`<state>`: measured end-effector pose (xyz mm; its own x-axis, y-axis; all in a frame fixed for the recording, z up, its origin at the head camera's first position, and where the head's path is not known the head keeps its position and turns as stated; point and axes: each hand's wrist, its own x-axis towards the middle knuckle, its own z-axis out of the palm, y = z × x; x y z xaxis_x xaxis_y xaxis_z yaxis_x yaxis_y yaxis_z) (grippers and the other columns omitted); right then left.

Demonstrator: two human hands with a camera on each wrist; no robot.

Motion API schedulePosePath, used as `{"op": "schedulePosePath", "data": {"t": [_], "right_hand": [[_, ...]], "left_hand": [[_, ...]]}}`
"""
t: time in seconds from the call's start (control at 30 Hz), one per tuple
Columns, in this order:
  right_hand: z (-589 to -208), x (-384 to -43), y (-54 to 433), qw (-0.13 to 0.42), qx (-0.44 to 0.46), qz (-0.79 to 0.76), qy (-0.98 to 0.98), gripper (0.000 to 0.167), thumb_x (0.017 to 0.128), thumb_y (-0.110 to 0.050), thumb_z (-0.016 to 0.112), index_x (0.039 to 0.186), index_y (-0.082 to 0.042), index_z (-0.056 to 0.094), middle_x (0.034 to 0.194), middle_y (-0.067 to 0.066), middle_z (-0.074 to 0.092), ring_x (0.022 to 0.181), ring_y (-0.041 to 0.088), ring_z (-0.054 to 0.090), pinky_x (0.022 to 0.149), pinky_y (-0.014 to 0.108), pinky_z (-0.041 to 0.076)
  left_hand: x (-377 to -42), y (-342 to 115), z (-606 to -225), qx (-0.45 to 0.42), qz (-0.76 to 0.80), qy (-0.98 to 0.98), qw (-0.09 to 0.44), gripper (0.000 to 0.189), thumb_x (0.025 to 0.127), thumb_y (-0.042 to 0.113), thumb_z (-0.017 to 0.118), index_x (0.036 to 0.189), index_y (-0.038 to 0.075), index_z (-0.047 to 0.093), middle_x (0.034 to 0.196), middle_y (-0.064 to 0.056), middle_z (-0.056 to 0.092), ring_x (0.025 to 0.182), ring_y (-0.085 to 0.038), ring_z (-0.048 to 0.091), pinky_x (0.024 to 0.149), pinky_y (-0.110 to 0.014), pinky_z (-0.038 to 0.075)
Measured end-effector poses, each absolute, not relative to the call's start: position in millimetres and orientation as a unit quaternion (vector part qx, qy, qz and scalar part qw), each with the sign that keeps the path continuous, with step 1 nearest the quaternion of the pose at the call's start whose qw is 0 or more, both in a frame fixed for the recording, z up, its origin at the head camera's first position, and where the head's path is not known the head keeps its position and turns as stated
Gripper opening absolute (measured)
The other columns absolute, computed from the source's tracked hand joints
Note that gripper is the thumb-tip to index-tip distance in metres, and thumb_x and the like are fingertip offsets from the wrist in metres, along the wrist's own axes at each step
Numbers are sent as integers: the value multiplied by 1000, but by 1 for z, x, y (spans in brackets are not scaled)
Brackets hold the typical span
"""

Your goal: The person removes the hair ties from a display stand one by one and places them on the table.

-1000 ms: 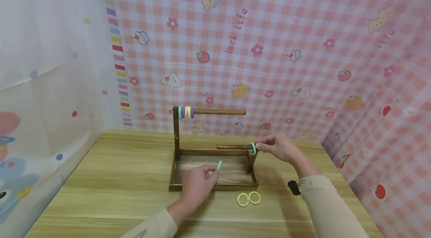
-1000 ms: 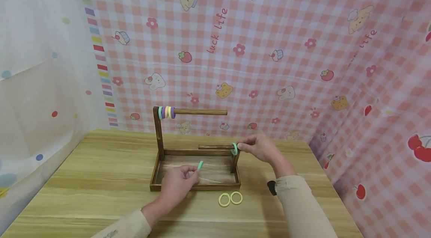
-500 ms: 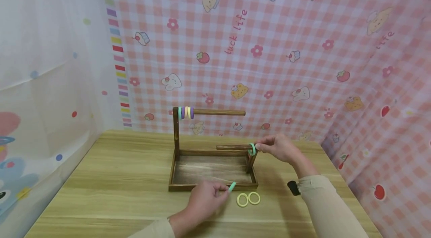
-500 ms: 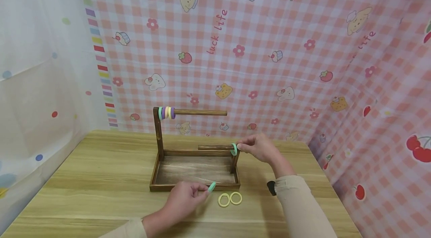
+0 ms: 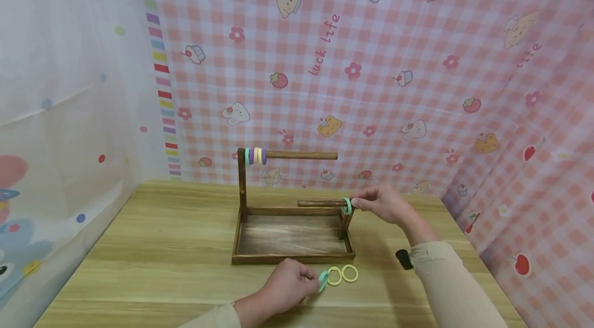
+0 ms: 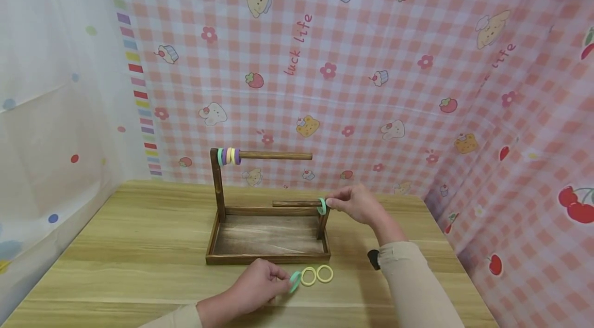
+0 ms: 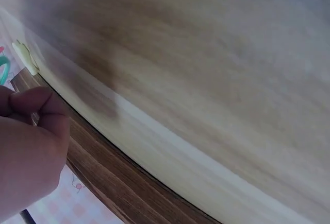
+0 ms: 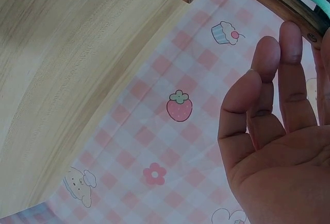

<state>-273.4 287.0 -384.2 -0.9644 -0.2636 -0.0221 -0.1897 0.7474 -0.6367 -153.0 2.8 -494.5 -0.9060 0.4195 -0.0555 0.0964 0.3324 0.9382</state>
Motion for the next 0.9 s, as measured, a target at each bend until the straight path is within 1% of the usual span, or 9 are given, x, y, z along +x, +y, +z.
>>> {"op": "schedulePosePath", "data": {"t": [0.23, 0.37, 0.53, 0.73, 0.9], "right_hand": [[-384, -273, 287, 56, -117, -329, 935, 27, 104, -37, 72, 112, -14, 83, 107, 7, 81, 99, 18, 73, 90, 46, 61], [-385, -273, 287, 56, -117, -331, 935, 27, 104, -37, 73, 112, -13, 83, 108, 7, 82, 100, 19, 73, 91, 46, 61], [-386, -273, 288, 53, -121, -331, 934, 25, 104, -34, 73, 111, -13, 83, 108, 7, 82, 100, 19, 73, 91, 46, 61], [-385, -273, 288, 52, -122, -334, 933, 24, 104, -32, 73, 111, -12, 83, 108, 7, 82, 100, 19, 73, 90, 45, 61], [-385, -273, 287, 51, -121, -336, 933, 25, 104, -34, 73, 110, -12, 83, 107, 7, 82, 99, 18, 73, 90, 45, 61]], "left_hand": [[-154, 4, -501, 141, 552, 807, 154, 12, 95, 13, 74, 91, 6, 82, 49, 7, 54, 40, -3, 42, 40, -18, 33], [-155, 5, -501, 119, 564, 799, 171, 10, 94, 9, 73, 93, 3, 82, 50, 6, 55, 40, -4, 42, 40, -17, 33], [-156, 6, -500, 95, 569, 796, 184, 10, 95, 8, 72, 96, 3, 81, 51, 5, 56, 39, -4, 40, 39, -17, 32], [-156, 8, -500, 83, 549, 815, 164, 11, 93, 9, 71, 94, 4, 80, 52, 5, 58, 38, -2, 40, 38, -15, 31], [-157, 9, -502, 76, 540, 826, 143, 11, 92, 11, 74, 93, 1, 79, 56, 2, 63, 43, -4, 47, 40, -15, 33]]}}
